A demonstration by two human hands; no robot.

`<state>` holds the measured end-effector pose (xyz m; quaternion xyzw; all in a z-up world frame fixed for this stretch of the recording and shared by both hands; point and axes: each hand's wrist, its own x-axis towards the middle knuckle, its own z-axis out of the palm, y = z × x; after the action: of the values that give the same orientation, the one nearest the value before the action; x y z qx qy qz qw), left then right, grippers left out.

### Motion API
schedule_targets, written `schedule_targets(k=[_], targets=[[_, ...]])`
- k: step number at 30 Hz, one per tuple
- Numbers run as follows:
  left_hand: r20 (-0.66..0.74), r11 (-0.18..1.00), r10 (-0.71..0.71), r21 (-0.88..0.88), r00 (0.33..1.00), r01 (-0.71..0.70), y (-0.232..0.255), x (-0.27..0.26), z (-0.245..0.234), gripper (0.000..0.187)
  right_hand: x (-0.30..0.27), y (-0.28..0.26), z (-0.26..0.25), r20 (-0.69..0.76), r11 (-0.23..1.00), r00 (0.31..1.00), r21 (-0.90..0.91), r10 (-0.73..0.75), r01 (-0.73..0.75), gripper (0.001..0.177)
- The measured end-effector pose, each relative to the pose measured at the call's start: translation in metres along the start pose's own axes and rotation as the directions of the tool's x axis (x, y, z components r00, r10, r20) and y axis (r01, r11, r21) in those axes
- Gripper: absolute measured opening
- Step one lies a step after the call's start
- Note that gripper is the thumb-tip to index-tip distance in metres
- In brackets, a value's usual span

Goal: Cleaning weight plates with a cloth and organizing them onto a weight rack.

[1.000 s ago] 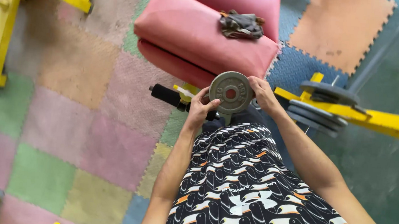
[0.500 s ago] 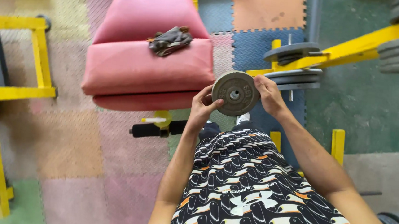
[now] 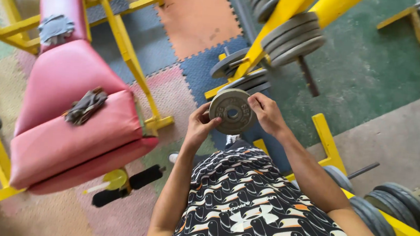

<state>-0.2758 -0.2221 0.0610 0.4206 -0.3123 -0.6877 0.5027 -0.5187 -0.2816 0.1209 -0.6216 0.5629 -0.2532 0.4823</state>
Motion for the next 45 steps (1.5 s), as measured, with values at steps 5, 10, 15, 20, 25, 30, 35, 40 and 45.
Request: schedule_targets(k=[5, 10, 15, 20, 25, 30, 35, 40, 45], targets=[[0.036, 0.996, -0.038, 0.077, 0.999, 0.035, -0.009, 0.039, 0.062, 0.059, -0.002, 0.011, -0.069, -0.068, 0.998, 0.996, -0.036, 0.055, -0.057, 0.04], [0.105, 0.994, -0.056, 0.101, 0.993, 0.045, -0.01, 0.061, 0.092, 0.059, -0.012, 0.009, -0.1, -0.162, 0.999, 0.986, -0.016, 0.041, -0.045, 0.03], [0.21, 0.994, -0.05, 0.105, 0.976, 0.029, -0.01, 0.077, 0.1, 0.059, -0.027, 0.017, -0.106, -0.278, 0.998, 0.959, 0.026, 0.061, -0.056, 0.027], [0.286, 0.992, -0.078, 0.116, 0.955, 0.046, -0.014, 0.088, 0.113, 0.058, -0.041, 0.028, -0.107, -0.407, 0.997, 0.911, 0.052, 0.069, -0.052, 0.029], [0.353, 0.991, -0.073, 0.127, 0.933, 0.029, -0.026, 0.098, 0.134, 0.056, -0.054, 0.033, -0.117, -0.469, 0.99, 0.873, 0.104, 0.135, -0.097, 0.034], [0.315, 0.927, -0.14, 0.375, 0.939, 0.013, -0.017, 0.103, 0.17, 0.055, -0.059, 0.047, -0.136, -0.512, 0.978, 0.834, 0.137, 0.207, -0.159, 0.035], [0.32, 0.896, -0.099, 0.44, 0.942, -0.055, -0.035, 0.119, 0.194, 0.056, -0.051, 0.073, -0.165, -0.487, 0.976, 0.847, 0.148, 0.213, -0.16, 0.034], [0.295, 0.824, 0.004, 0.54, 0.955, -0.171, -0.043, 0.123, 0.211, 0.052, -0.041, 0.108, -0.196, -0.369, 0.983, 0.912, 0.104, 0.181, -0.154, 0.035], [0.212, 0.695, 0.062, 0.692, 0.975, -0.195, -0.032, 0.119, 0.232, 0.046, -0.026, 0.132, -0.221, -0.133, 0.974, 0.975, 0.167, 0.178, -0.155, 0.038]])
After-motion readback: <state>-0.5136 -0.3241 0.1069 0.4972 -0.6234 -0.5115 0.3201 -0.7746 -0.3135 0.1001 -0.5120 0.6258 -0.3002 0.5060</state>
